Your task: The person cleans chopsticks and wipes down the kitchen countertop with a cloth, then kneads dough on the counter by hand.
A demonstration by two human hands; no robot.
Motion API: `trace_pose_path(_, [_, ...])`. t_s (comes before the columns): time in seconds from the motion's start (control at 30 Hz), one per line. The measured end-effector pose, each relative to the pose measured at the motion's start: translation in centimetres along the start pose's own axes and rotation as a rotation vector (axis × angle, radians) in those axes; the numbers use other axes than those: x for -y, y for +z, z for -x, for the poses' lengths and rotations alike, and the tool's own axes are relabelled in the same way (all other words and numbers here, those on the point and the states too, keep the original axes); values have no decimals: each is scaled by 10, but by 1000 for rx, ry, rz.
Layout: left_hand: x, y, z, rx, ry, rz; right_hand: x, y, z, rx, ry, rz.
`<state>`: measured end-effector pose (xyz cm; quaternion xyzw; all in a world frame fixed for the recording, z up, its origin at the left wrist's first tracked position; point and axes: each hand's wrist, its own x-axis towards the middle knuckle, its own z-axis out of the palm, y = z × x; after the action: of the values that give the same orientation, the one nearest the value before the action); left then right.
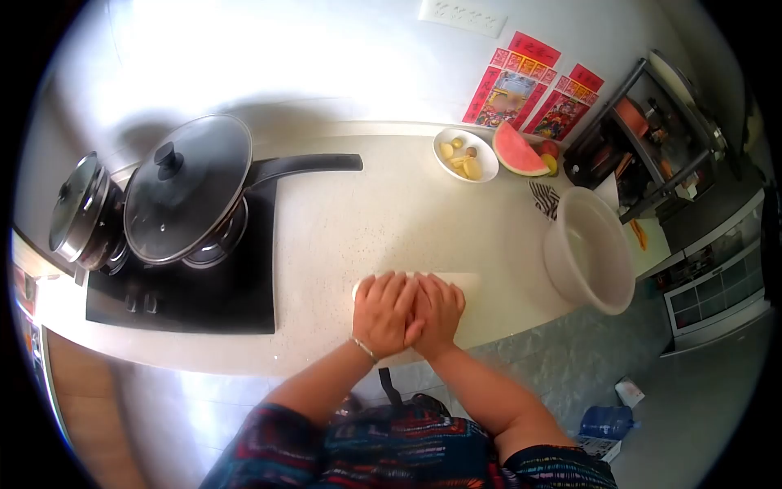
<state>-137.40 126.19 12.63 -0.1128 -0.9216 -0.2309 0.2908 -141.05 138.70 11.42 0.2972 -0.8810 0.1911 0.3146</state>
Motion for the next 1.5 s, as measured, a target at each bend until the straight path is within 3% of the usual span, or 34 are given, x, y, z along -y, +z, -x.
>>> trace_pose_path(0.17, [22, 15, -16, -14, -2, -23, -17, 23, -19, 12, -66, -13])
trace_pose_path(0.43, [59, 36, -80, 192, -381, 5, -48, 77, -93, 104, -6, -190])
trace_pose_path(0.53, [63, 28, -113, 307, -654, 153, -60, 96, -110, 183, 26, -180])
trace_pose_path(0.63, [86, 46, -128, 445, -714, 32, -67, 115, -127, 279, 124, -175])
trace_pose_path(0.77, [114, 79, -134, 230, -776, -42, -77, 140, -147, 230, 192, -250])
trace_pose_path(0.8, [117, 78, -139, 271, -797, -47, -77, 142, -153, 240, 220, -238])
trace_pose_path(0.97, [106, 71, -132, 326, -693, -127, -71, 131, -150, 197, 263, -142])
trace_pose_path(1.03, [89, 62, -113, 372, -694, 16, -59, 101, -141, 752, 388, 34])
trace_pose_path(1.07, [81, 56, -102, 261, -619, 48, -58, 88, -131, 732, 304, -5])
trace_pose_path(1.17, [28, 8, -116, 424, -668, -101, -61, 11, -125, 773, 201, -235])
trace_pose_path(1.2, [10, 10, -114, 314, -652, -234, -65, 5, -112, 772, 192, -233])
trace_pose_path(1.23, [-3, 15, -104, 309, -664, -231, -69, 7, -88, 550, 108, -312])
trace_pose_path(1.3, [-19, 36, -74, 48, -337, -276, -71, 11, -36, 83, -87, -307])
trace_pose_path(1.33, [-19, 41, -51, -68, -193, -368, -73, 6, -15, 42, -134, -263])
trace_pose_path(1.5, [-29, 46, 36, -57, -46, -443, -88, -11, 54, 153, -340, -276])
